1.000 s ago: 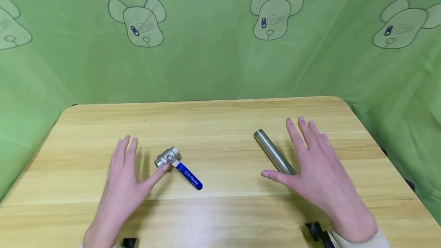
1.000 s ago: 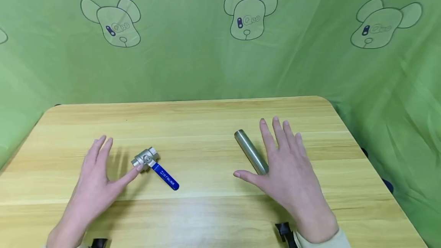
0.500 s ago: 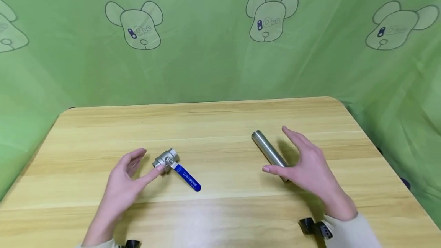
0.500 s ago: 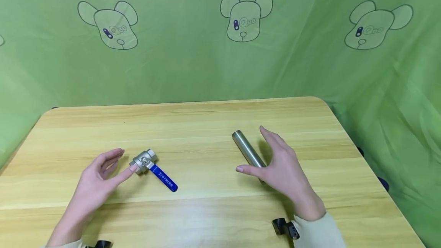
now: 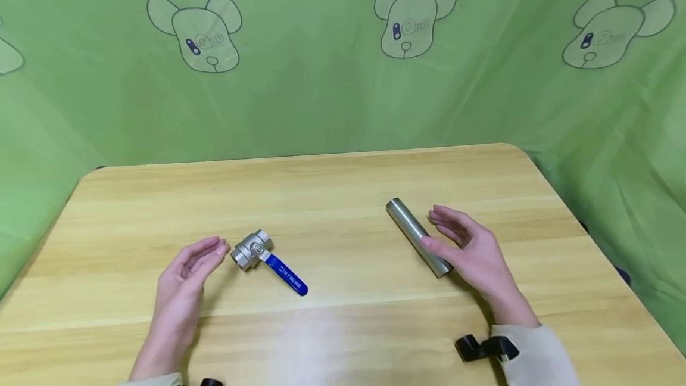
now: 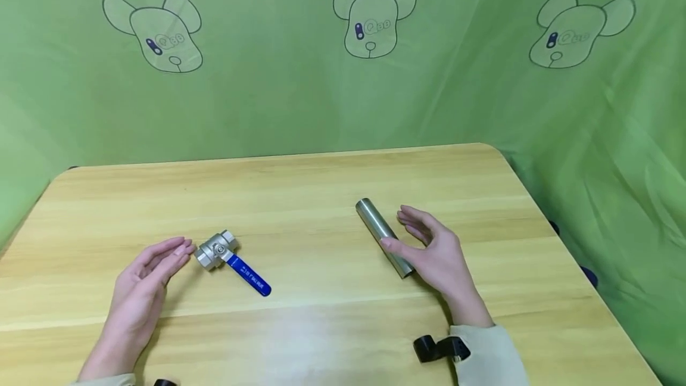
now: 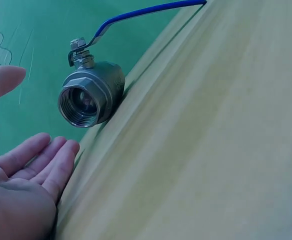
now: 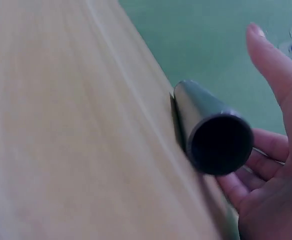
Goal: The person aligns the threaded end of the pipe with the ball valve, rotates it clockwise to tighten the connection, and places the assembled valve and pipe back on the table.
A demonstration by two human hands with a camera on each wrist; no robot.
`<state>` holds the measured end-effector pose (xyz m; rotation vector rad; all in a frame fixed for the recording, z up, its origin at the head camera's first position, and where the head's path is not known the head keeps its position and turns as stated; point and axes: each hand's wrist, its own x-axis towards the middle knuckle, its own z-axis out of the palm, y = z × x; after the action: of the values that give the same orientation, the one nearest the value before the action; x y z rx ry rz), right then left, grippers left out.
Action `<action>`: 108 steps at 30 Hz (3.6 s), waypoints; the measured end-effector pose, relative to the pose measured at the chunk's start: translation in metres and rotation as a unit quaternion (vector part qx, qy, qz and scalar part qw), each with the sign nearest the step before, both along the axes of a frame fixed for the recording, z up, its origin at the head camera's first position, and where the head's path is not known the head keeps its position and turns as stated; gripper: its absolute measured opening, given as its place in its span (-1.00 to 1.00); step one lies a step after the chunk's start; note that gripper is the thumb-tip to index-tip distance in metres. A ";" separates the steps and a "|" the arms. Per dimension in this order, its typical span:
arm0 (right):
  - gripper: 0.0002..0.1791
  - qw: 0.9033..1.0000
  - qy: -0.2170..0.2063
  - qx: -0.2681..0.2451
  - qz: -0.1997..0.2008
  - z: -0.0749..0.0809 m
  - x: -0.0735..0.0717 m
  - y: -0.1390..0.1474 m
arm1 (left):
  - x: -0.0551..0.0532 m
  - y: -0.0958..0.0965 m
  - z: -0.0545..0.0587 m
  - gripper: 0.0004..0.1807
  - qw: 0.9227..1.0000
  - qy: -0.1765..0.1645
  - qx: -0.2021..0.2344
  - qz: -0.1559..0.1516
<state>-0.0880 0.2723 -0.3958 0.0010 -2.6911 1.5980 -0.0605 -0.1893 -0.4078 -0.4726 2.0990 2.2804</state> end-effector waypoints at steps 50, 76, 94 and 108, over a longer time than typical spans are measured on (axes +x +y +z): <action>-0.28 0.990 -0.002 0.142 0.001 -0.008 -0.001 -0.004 | -0.008 0.040 -0.004 -0.27 0.989 0.017 -0.139 -0.044; -0.30 0.990 -0.014 0.141 0.025 -0.009 -0.003 -0.004 | -0.007 0.048 -0.005 -0.31 0.984 0.014 -0.177 -0.019; -0.43 0.991 -0.020 0.134 0.014 -0.006 -0.004 -0.006 | -0.010 0.047 -0.004 -0.33 0.982 0.029 -0.183 -0.030; -0.44 0.991 -0.017 0.133 0.020 -0.006 -0.001 -0.004 | -0.006 0.051 -0.003 -0.43 0.978 0.012 -0.209 0.002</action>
<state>-0.0894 0.2685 -0.4021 0.0293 -2.9258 1.2441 -0.0663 -0.1383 -0.4112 -0.4530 2.5968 1.8444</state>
